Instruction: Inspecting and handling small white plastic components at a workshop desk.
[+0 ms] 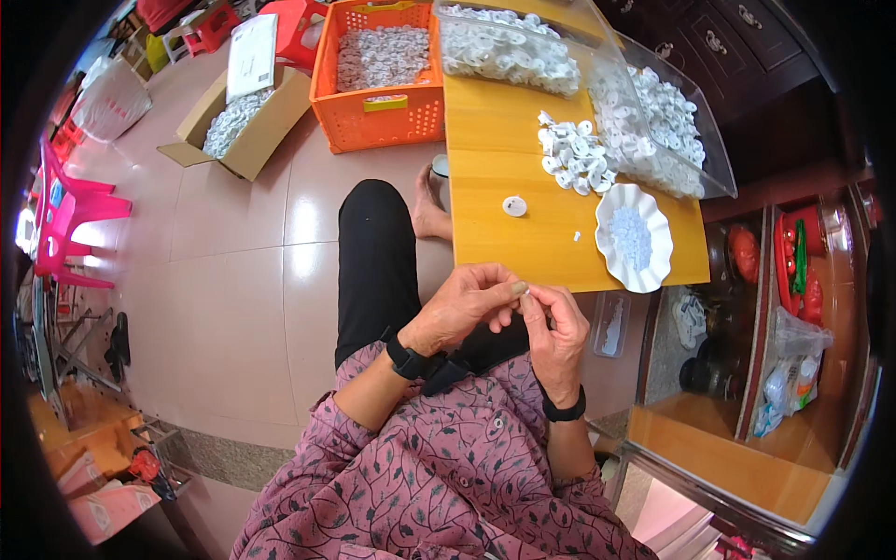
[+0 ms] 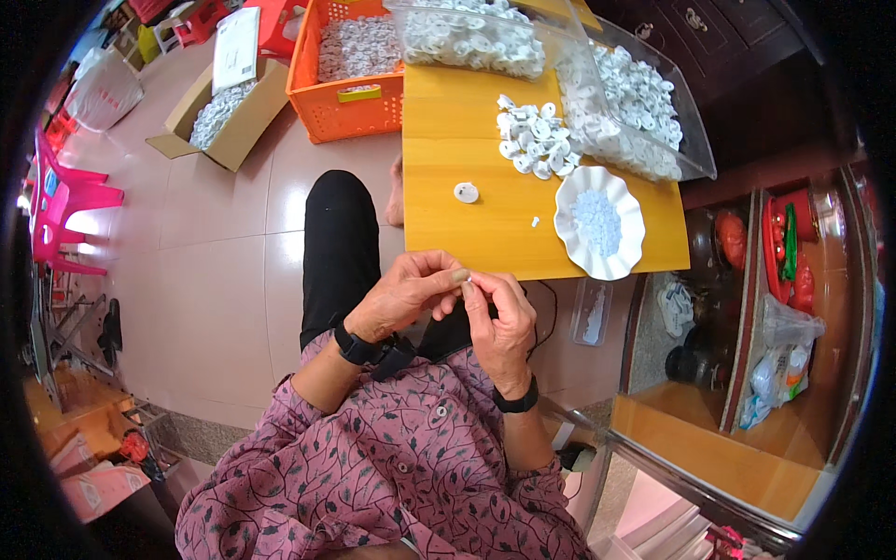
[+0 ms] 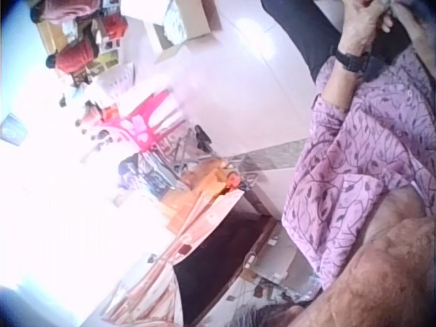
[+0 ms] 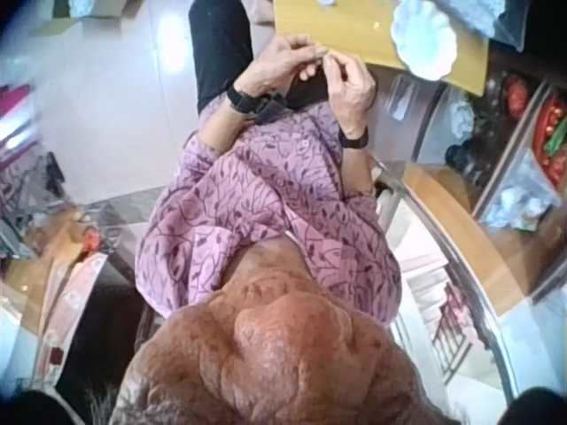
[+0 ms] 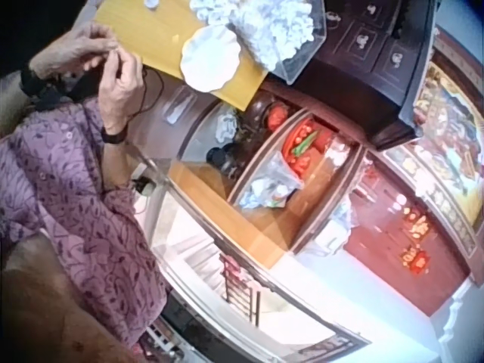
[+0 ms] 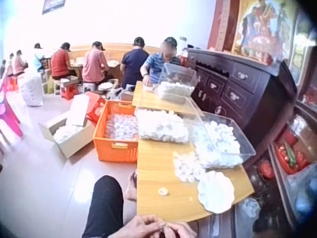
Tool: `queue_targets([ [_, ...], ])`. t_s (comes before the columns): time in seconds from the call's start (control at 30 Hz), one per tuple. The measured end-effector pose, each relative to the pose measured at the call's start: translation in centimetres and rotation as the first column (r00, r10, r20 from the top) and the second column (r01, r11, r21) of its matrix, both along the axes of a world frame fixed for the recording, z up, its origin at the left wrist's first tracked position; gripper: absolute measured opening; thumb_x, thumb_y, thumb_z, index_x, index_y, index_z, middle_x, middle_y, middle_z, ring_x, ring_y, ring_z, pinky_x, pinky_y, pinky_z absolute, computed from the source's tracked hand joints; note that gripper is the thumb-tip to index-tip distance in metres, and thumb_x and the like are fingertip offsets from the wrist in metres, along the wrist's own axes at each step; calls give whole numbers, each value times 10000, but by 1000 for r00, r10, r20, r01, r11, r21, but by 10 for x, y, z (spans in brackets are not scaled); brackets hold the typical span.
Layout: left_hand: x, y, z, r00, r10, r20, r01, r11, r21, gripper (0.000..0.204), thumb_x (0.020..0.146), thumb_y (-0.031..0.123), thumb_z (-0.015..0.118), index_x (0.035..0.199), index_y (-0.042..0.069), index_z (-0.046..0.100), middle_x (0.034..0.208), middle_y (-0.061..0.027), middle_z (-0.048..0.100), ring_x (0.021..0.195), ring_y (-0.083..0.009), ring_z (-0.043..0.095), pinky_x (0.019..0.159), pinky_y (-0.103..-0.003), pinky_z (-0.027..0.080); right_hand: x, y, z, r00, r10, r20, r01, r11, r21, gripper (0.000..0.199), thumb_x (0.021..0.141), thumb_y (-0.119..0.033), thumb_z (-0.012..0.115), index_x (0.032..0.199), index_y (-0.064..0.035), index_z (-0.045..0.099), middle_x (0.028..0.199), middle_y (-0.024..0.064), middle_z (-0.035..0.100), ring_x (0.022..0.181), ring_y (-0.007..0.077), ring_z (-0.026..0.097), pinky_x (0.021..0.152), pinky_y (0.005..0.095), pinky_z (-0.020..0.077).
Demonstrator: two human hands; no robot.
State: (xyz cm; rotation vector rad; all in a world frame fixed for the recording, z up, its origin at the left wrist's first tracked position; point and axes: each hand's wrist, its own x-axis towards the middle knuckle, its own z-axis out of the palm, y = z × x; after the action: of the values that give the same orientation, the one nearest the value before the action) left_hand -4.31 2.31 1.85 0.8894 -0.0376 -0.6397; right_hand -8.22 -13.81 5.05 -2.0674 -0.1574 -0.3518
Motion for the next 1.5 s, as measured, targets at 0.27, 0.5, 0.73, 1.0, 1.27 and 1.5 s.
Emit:
queue_targets([
  [0.27, 16, 2, 17, 993, -67, 97, 31, 943, 332, 232, 1012, 228, 599, 947, 10, 648, 784, -17, 642, 622, -63, 604, 553, -197, 510, 15, -8, 3, 994, 38, -106, -33, 998, 50, 62, 911, -3, 668, 949, 21, 625, 846, 89, 630, 698, 149, 607, 642, 274, 497],
  [0.5, 64, -5, 18, 605, -32, 795, -673, 514, 533, 230, 900, 33, 644, 1123, -27, 651, 911, -162, 656, 745, -222, 655, 641, -316, 512, 21, -15, -15, 991, -39, -131, 49, 996, 71, 67, 893, 1, 662, 924, 8, 603, 809, 92, 612, 644, 165, 586, 602, 292, 481],
  [0.73, 92, -4, 10, 507, -260, 822, -675, 472, 567, 244, 859, 30, 643, 1100, 15, 682, 999, -205, 633, 823, -361, 650, 717, -404, 525, 26, -12, -19, 991, -35, -129, 47, 995, 94, 72, 885, -2, 668, 933, 8, 615, 818, 90, 628, 646, 157, 590, 601, 288, 486],
  [1.0, 81, -4, 11, 506, -290, 812, -673, 456, 582, 128, 838, 78, 696, 928, -7, 666, 829, -174, 609, 757, -360, 650, 670, -399, 527, 26, -13, -25, 983, -45, -178, 72, 985, 154, 66, 912, -21, 664, 953, 13, 625, 823, 68, 641, 663, 113, 588, 621, 263, 493],
  [1.27, 48, -4, 14, 942, 104, 320, -234, 885, 402, 152, 933, 110, 699, 970, -7, 609, 905, -74, 701, 700, -88, 658, 633, -232, 543, 29, 0, -14, 973, -77, -218, 178, 851, 493, 52, 943, 6, 637, 995, 14, 638, 876, 46, 655, 736, 80, 606, 666, 236, 503],
  [1.5, 38, -10, 2, 985, 167, 40, -168, 986, 17, 317, 914, -10, 676, 1220, -31, 593, 1073, -145, 692, 958, -193, 705, 839, -297, 610, 36, -2, -20, 992, -106, -72, 126, 903, 410, 68, 929, 7, 655, 997, 16, 653, 1034, 80, 608, 859, 107, 595, 723, 234, 494],
])
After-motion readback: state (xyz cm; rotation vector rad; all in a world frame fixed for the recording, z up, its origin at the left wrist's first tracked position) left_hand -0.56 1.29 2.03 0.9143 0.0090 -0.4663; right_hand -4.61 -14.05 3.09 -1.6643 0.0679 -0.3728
